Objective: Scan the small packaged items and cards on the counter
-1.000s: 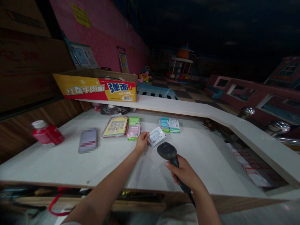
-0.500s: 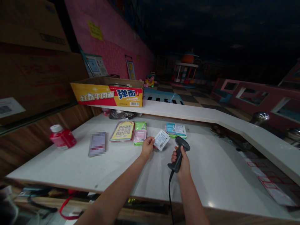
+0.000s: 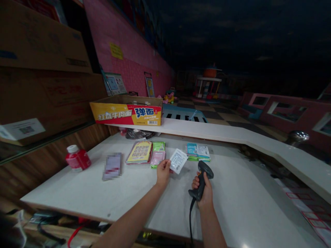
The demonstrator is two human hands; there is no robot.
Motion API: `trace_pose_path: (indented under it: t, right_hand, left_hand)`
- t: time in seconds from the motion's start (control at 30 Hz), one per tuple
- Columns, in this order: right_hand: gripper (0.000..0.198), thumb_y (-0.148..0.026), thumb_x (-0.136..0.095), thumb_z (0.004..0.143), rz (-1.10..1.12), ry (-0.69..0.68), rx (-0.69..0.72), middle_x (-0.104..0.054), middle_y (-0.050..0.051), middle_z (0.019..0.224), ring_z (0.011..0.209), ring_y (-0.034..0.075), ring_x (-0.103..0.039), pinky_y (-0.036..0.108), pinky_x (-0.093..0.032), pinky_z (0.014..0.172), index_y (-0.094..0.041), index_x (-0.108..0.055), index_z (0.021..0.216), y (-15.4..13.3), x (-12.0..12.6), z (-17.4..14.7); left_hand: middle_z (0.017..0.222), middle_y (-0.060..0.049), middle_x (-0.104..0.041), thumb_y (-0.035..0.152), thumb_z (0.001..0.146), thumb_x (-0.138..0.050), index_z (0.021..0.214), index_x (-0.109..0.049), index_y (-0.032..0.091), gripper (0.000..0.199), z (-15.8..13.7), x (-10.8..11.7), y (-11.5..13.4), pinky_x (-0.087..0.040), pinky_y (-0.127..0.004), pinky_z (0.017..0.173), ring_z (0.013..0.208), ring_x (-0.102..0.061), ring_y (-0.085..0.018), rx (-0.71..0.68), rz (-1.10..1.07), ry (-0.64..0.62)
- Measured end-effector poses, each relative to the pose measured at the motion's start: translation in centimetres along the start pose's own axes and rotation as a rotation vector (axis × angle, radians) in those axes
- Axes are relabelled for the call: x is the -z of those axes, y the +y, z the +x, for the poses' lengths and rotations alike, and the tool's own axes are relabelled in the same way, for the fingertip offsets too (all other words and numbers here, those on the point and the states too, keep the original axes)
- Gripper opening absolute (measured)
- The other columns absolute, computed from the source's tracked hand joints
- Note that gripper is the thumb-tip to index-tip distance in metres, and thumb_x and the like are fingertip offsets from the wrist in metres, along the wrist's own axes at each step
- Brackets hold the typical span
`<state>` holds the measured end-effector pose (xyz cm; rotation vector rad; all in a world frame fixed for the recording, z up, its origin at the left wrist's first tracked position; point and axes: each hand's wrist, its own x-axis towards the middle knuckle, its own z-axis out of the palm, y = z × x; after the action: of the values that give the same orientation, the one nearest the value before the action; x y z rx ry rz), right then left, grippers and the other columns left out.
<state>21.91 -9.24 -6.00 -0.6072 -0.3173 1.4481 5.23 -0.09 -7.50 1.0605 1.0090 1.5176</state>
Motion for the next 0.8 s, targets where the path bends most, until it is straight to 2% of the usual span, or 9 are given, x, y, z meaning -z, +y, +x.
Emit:
trace_pose_path:
  t: [0.1,0.23,0.4,0.53,0.67,0.8]
  right_hand:
    - [0.040,-0.041,-0.082,0.064,0.031,0.002,-0.012,-0.043,-0.007,0.060,0.045,0.005,-0.042,0.015,-0.040,0.038,-0.020,-0.056,0.086,0.0,0.1,0.0]
    - [0.037,-0.041,-0.081,0.065,0.029,0.005,-0.006,-0.043,-0.007,0.060,0.045,0.006,-0.043,0.017,-0.040,0.037,-0.020,-0.057,0.085,0.0,0.0,-0.1]
    - [0.037,-0.040,-0.080,0.065,0.052,0.004,0.001,-0.043,-0.007,0.060,0.045,0.006,-0.043,0.016,-0.040,0.038,-0.020,-0.057,0.085,0.1,-0.1,-0.3]
    - [0.038,-0.039,-0.081,0.065,0.083,0.010,-0.014,-0.044,-0.008,0.060,0.046,0.005,-0.042,0.015,-0.040,0.039,-0.020,-0.057,0.087,0.1,0.0,-0.2]
    - [0.036,-0.040,-0.080,0.066,0.057,0.007,-0.010,-0.043,-0.007,0.060,0.045,0.006,-0.042,0.016,-0.040,0.038,-0.020,-0.057,0.086,0.0,0.0,-0.2]
    - [0.038,-0.041,-0.080,0.066,0.042,0.002,-0.013,-0.043,-0.007,0.060,0.045,0.006,-0.043,0.016,-0.040,0.038,-0.020,-0.056,0.087,-0.1,0.0,-0.3]
  left_hand:
    - [0.083,-0.006,-0.067,0.056,0.073,-0.063,0.090,-0.060,0.014,0.046,0.2,1.3,0.4,-0.058,-0.031,0.055,0.066,-0.065,-0.017,-0.055,-0.083,0.173]
    - [0.096,-0.010,-0.068,0.051,0.074,-0.065,0.097,-0.058,0.014,0.043,1.6,2.6,1.4,-0.060,-0.034,0.065,0.081,-0.068,-0.020,-0.116,-0.069,0.284]
    - [0.080,-0.006,-0.066,0.035,0.079,-0.062,0.094,-0.058,0.014,0.027,2.9,2.9,2.3,-0.059,-0.035,0.065,0.068,-0.067,-0.017,-0.022,-0.063,0.363]
    - [0.076,-0.005,-0.066,0.029,0.075,-0.062,0.083,-0.059,0.014,0.018,2.4,3.0,2.3,-0.057,-0.032,0.069,0.069,-0.066,-0.016,-0.038,-0.081,0.361]
    - [0.078,-0.006,-0.068,0.031,0.076,-0.058,0.083,-0.063,0.014,0.020,0.6,3.7,2.2,-0.054,-0.031,0.070,0.077,-0.066,-0.019,-0.127,0.092,0.298]
    - [0.101,-0.013,-0.066,0.030,0.078,-0.058,0.100,-0.067,0.014,0.029,-1.8,4.8,2.6,-0.053,-0.040,0.082,0.100,-0.062,-0.028,-0.274,0.470,0.294]
